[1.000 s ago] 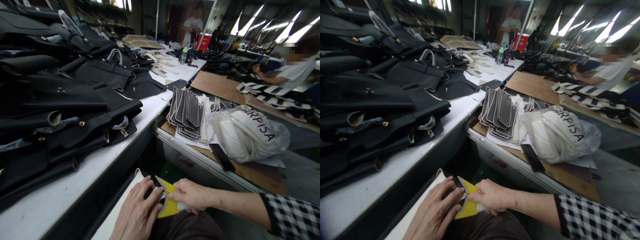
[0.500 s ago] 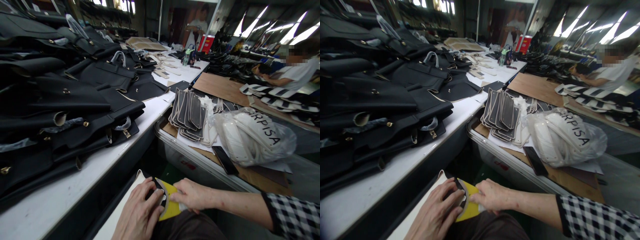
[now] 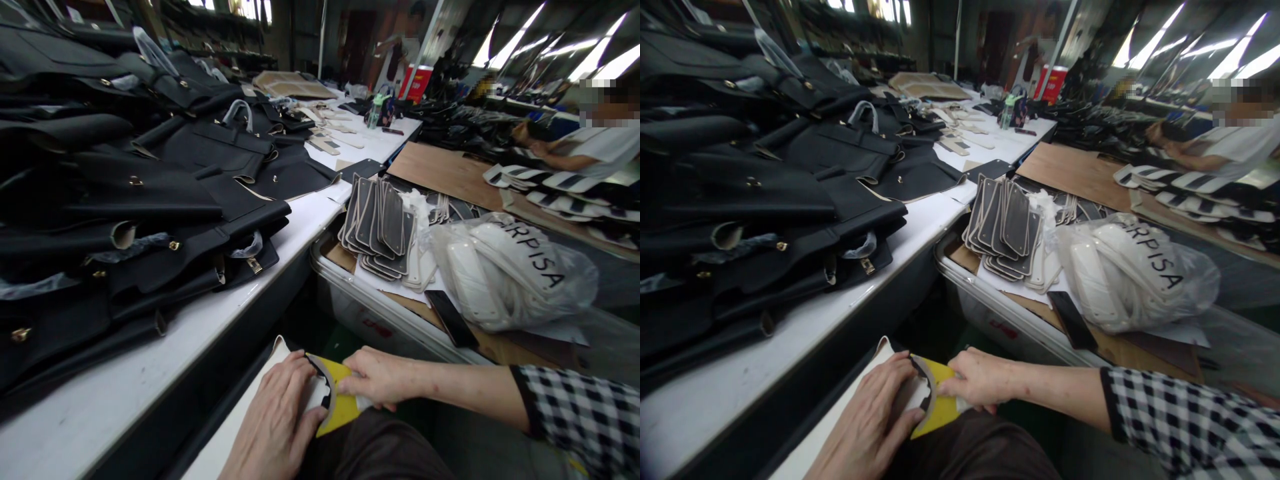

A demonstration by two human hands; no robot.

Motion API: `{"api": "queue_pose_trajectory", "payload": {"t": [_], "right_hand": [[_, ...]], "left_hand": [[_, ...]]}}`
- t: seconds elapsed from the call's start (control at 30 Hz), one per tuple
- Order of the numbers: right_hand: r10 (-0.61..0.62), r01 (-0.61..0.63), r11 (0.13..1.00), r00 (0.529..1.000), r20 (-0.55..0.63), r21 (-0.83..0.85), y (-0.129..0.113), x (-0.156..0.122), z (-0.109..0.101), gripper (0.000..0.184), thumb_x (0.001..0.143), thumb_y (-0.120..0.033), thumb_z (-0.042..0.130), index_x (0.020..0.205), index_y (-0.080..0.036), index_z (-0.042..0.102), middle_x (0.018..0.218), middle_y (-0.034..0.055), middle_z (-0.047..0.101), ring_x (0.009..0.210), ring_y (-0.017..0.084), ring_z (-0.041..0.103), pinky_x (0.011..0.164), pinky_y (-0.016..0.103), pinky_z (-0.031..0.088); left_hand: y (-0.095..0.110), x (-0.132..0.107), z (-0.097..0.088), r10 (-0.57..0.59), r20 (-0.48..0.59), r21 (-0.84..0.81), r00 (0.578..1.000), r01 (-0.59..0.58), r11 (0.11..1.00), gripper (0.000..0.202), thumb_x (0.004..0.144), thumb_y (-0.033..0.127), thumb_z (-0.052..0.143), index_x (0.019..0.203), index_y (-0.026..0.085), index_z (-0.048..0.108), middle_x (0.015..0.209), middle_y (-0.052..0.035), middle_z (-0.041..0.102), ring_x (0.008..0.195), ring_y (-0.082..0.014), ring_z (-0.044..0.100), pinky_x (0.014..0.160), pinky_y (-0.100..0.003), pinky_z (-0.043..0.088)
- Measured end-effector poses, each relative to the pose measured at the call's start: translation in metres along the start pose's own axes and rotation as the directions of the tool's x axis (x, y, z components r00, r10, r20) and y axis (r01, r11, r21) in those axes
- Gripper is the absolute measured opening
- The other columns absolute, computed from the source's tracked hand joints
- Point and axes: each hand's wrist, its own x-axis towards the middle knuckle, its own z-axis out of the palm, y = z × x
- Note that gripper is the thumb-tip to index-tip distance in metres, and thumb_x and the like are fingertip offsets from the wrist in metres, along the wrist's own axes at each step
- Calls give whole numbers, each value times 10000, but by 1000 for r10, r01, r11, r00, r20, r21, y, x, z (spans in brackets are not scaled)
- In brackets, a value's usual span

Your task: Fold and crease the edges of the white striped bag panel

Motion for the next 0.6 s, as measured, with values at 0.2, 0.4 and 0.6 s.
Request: {"api": "queue_pose_trajectory", "payload": {"t": [0.2,0.4,0.6], "right_hand": [[-26,26,998,1000,-12,-63,-3,2,-6,326,895,-488,481,772,-189,524,487,-45,515,348,112,509,314,162,333],[10,-11,1000,1000,27,21,0,4,-4,298,892,-459,491,779,-188,535,499,-36,542,358,109,511,326,165,349],[86,-66,972,993,-78,226,12,3,23,306,893,-473,475,838,-180,548,497,-29,542,322,111,489,277,165,336]], "left_hand": [[-1,-1,2,-24,-9,-9,1000,24,1000,423,873,342,608,1229,242,403,1271,-120,585,1259,-295,523,1003,-492,513],[-1,-3,2,-39,-21,22,999,39,999,444,865,343,615,1244,246,404,1372,-134,516,1271,-286,514,1001,-479,518],[-2,-3,1,-16,-22,33,1000,17,999,466,887,300,573,1300,232,369,1459,-139,450,1327,-264,466,1026,-463,508]]}}
